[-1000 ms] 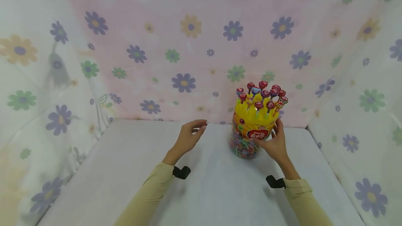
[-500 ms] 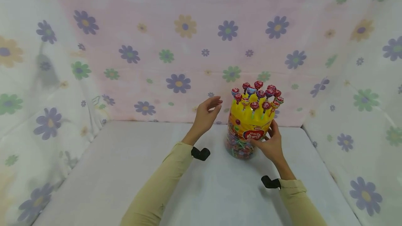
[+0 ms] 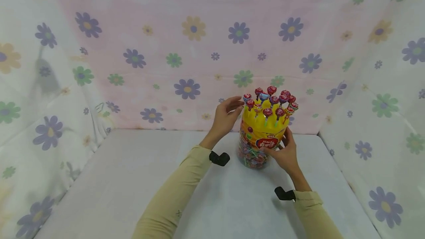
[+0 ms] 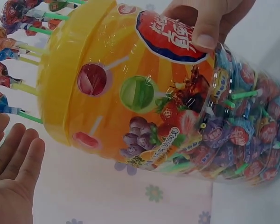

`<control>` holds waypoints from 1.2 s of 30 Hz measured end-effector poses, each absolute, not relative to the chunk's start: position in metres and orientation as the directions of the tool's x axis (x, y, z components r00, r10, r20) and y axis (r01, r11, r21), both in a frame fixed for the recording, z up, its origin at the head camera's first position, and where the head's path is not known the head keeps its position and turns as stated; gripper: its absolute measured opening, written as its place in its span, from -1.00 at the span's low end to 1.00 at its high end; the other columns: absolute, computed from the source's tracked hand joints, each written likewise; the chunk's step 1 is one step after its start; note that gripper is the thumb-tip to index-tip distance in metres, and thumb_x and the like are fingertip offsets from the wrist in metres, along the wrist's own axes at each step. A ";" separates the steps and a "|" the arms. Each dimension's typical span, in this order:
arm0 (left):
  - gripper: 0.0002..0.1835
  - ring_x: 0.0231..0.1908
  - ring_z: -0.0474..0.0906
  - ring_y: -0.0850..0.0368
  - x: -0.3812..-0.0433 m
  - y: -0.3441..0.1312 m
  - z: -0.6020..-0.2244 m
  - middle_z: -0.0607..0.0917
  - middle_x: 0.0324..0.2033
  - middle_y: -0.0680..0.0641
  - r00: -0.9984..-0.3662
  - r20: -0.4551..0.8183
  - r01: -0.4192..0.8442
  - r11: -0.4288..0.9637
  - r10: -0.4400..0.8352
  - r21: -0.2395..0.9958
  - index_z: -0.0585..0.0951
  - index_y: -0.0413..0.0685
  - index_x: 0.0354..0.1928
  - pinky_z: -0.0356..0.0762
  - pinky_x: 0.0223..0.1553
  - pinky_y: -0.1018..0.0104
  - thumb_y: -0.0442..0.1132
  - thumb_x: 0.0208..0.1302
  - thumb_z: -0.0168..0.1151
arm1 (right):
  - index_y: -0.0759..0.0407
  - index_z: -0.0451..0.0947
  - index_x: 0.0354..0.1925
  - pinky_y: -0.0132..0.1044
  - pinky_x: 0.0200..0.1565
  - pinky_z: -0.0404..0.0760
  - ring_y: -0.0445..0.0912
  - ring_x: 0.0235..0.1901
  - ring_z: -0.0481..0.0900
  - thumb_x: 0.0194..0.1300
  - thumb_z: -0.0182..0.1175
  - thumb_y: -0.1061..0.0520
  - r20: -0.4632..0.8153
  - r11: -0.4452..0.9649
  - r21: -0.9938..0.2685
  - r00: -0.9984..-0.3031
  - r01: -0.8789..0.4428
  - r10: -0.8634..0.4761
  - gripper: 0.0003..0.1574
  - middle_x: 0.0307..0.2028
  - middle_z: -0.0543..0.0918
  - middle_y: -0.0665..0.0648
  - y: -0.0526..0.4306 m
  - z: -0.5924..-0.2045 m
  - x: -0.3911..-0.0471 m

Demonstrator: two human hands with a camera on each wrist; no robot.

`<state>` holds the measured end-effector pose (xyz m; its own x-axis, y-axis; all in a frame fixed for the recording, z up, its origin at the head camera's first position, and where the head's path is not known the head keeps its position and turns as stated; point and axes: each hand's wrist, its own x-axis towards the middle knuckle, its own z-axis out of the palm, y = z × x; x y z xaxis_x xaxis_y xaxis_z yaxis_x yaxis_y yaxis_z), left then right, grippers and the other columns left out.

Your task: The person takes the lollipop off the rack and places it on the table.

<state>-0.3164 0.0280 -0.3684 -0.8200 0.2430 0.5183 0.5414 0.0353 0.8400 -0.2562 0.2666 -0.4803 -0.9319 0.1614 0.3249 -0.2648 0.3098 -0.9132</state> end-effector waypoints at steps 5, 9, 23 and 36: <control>-0.63 0.09 0.65 -0.16 -0.315 0.033 -0.367 0.68 0.06 -0.31 -0.816 0.532 0.549 0.016 0.224 0.836 0.54 -0.32 0.26 0.63 0.17 0.14 -0.41 0.46 0.18 | -0.08 0.02 0.58 0.40 0.36 0.26 0.22 0.46 0.25 0.16 0.53 0.16 0.318 0.308 -0.916 -0.934 -0.258 0.163 0.22 0.48 0.28 0.14 0.267 -0.480 -0.256; -0.63 0.08 0.65 -0.17 -0.315 0.036 -0.365 0.68 0.05 -0.32 -0.817 0.533 0.546 -0.001 0.220 0.837 0.54 -0.34 0.25 0.64 0.15 0.15 -0.43 0.44 0.18 | -0.08 0.01 0.58 0.40 0.37 0.25 0.21 0.46 0.25 0.17 0.52 0.15 0.310 0.315 -0.916 -0.936 -0.247 0.166 0.22 0.48 0.27 0.14 0.268 -0.480 -0.255; -0.65 -0.01 0.67 -0.18 -0.320 0.047 -0.362 0.68 -0.02 -0.32 -0.830 0.535 0.546 0.042 0.158 0.836 0.56 -0.36 0.20 0.68 0.08 0.24 -0.46 0.41 0.21 | 0.04 -0.03 0.58 0.41 0.37 0.24 0.26 0.46 0.23 0.16 0.51 0.24 0.320 0.300 -0.916 -0.937 -0.268 0.138 0.25 0.48 0.24 0.21 0.263 -0.471 -0.249; -0.71 -0.08 0.68 -0.15 -0.323 0.055 -0.364 0.70 -0.07 -0.30 -0.812 0.582 0.583 0.010 0.053 0.812 0.60 -0.36 0.13 0.71 0.01 0.22 -0.48 0.41 0.20 | 0.19 -0.04 0.57 0.41 0.38 0.22 0.32 0.46 0.21 0.15 0.48 0.32 0.287 0.293 -0.925 -0.949 -0.241 0.126 0.22 0.48 0.22 0.31 0.257 -0.453 -0.239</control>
